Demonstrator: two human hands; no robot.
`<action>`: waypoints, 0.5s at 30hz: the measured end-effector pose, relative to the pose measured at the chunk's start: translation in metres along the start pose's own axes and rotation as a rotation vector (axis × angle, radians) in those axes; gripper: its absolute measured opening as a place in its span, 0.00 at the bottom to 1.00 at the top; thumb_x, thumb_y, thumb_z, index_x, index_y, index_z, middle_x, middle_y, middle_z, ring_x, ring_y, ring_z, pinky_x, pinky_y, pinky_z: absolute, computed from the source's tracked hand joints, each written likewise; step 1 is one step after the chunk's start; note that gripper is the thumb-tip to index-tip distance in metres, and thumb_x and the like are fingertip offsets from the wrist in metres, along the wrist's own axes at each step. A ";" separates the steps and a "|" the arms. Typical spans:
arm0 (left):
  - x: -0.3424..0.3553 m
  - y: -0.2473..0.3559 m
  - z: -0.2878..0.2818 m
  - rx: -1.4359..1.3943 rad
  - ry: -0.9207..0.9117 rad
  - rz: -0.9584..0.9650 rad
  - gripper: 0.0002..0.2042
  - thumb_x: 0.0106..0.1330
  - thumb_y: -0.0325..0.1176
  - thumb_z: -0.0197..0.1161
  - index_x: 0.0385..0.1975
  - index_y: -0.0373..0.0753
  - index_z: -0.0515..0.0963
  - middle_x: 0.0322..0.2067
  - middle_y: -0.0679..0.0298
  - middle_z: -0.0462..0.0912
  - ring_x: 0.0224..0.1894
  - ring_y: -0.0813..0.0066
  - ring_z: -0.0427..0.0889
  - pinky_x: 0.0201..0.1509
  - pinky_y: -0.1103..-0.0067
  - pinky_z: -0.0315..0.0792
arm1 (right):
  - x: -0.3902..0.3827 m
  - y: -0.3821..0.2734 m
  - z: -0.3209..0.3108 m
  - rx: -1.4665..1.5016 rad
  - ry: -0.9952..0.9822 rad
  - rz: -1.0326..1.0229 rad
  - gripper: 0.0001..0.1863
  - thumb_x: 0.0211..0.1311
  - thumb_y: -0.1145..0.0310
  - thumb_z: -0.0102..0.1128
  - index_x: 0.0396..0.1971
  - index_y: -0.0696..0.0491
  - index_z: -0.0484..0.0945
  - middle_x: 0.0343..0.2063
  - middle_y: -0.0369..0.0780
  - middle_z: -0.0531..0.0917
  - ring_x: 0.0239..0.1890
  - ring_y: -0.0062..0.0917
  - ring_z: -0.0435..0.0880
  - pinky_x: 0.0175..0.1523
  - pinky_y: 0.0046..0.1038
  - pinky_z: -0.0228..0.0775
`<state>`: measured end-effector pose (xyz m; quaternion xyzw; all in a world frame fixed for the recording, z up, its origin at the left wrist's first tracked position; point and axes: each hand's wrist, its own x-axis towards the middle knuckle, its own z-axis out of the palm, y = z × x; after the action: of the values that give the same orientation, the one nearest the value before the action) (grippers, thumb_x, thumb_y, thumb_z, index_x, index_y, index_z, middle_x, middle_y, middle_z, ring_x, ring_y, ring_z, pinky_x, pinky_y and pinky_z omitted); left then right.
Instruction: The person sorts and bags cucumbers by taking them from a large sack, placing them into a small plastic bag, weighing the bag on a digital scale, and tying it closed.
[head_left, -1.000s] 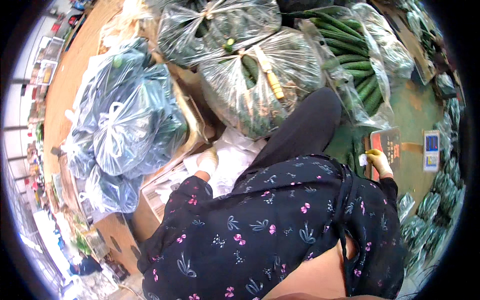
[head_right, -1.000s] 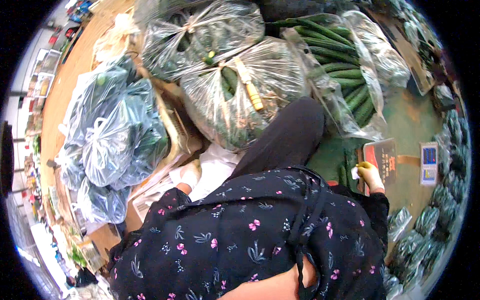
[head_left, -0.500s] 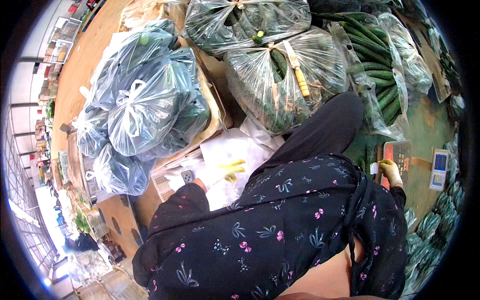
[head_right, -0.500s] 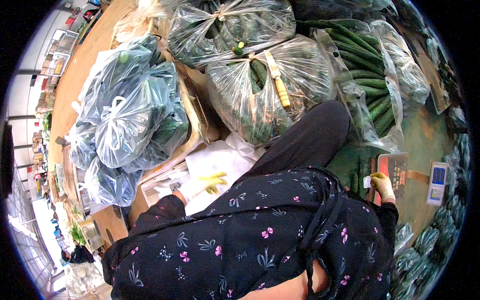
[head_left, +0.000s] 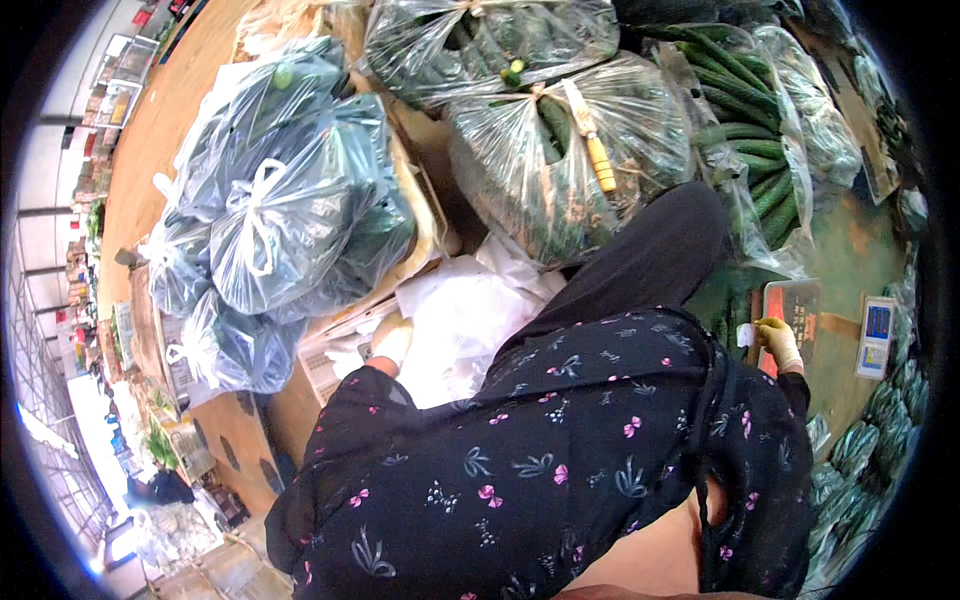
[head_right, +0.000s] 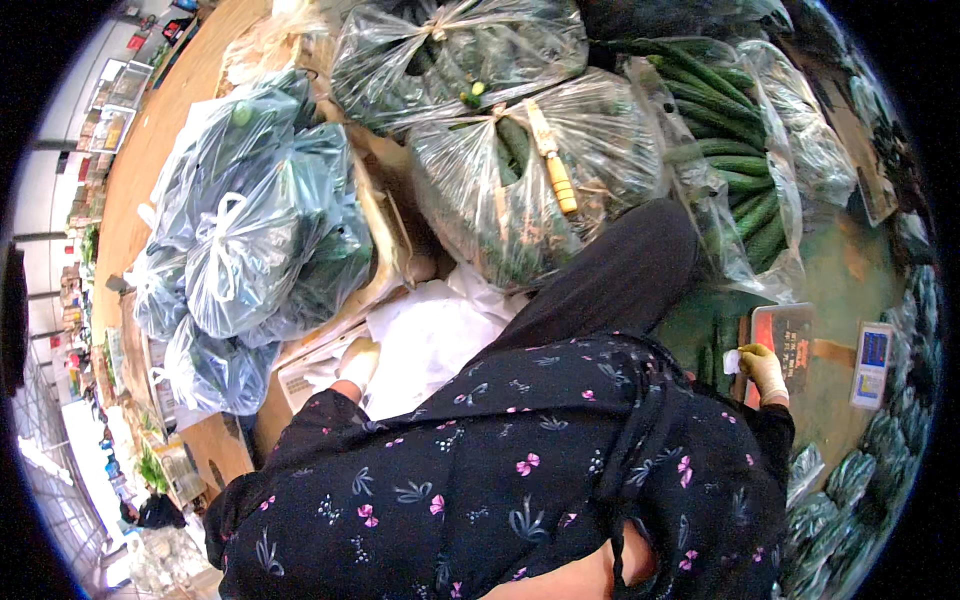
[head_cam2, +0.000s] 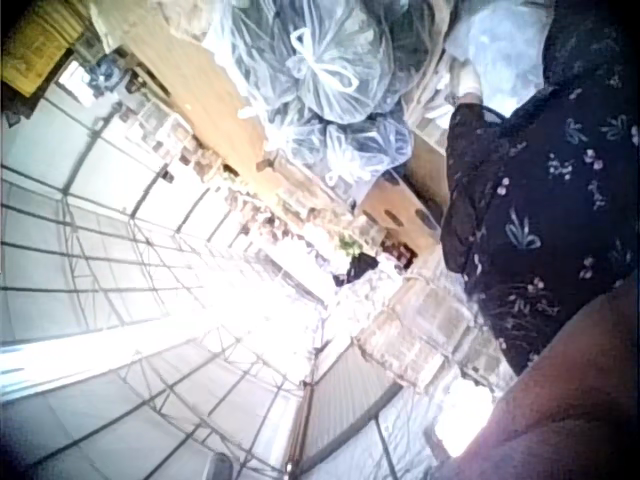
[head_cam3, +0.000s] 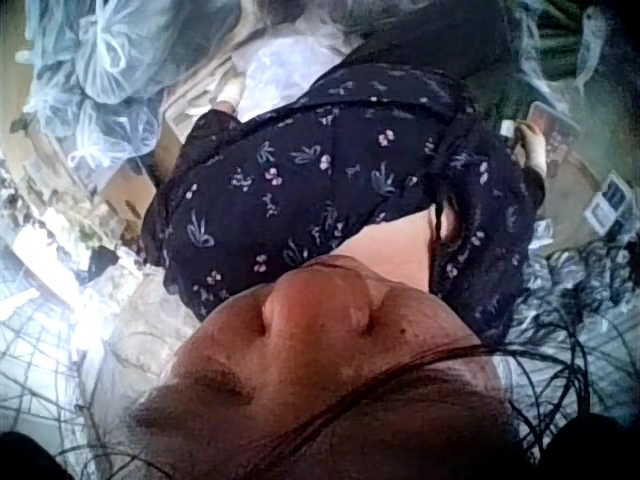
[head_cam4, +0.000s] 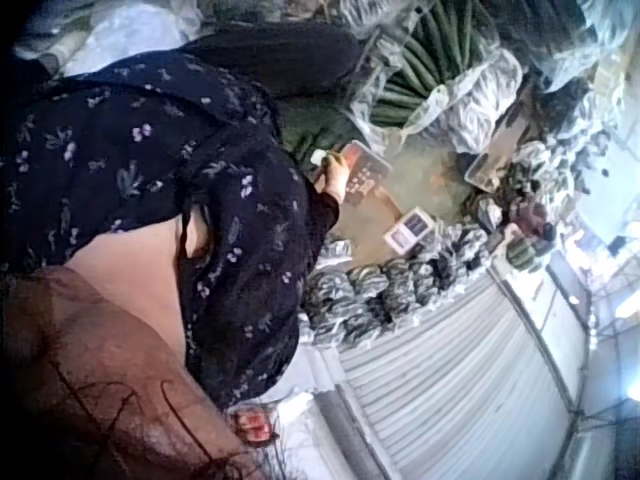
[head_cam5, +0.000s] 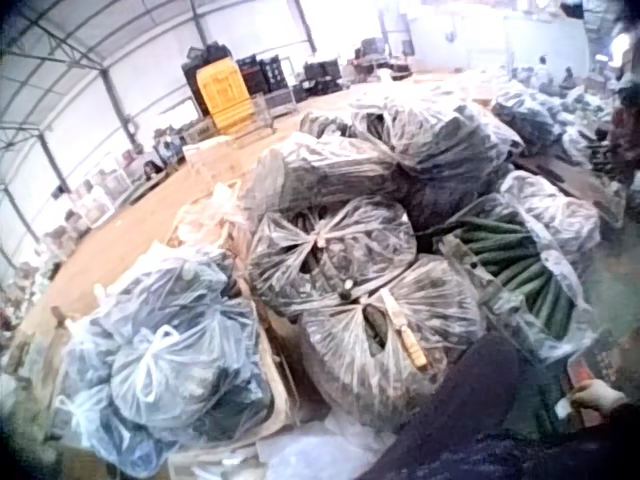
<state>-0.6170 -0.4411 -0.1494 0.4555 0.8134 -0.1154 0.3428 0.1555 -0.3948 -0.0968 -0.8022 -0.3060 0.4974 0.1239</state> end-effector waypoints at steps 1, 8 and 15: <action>0.001 0.000 -0.004 0.041 0.009 0.005 0.25 0.60 0.51 0.54 0.45 0.34 0.73 0.39 0.53 0.79 0.38 0.62 0.78 0.41 0.72 0.71 | -0.008 -0.009 0.006 0.024 0.002 0.000 0.10 0.53 0.75 0.54 0.36 0.58 0.78 0.21 0.34 0.77 0.20 0.17 0.72 0.25 0.19 0.63; 0.066 -0.032 0.047 -0.036 -0.020 -0.084 0.29 0.53 0.50 0.61 0.50 0.34 0.72 0.45 0.50 0.78 0.49 0.59 0.77 0.53 0.70 0.68 | 0.009 0.018 0.010 0.007 0.015 -0.155 0.10 0.52 0.74 0.57 0.35 0.60 0.79 0.24 0.38 0.80 0.24 0.22 0.77 0.31 0.23 0.69; 0.064 0.014 0.039 0.375 0.010 0.397 0.16 0.57 0.43 0.50 0.30 0.38 0.80 0.31 0.49 0.81 0.32 0.54 0.81 0.39 0.66 0.74 | 0.003 0.014 0.009 0.112 0.022 -0.111 0.09 0.53 0.75 0.55 0.34 0.59 0.78 0.23 0.37 0.79 0.23 0.21 0.75 0.30 0.22 0.68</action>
<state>-0.6105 -0.4104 -0.2185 0.6622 0.6743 -0.1922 0.2644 0.1540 -0.4048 -0.1098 -0.7814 -0.3203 0.4971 0.1991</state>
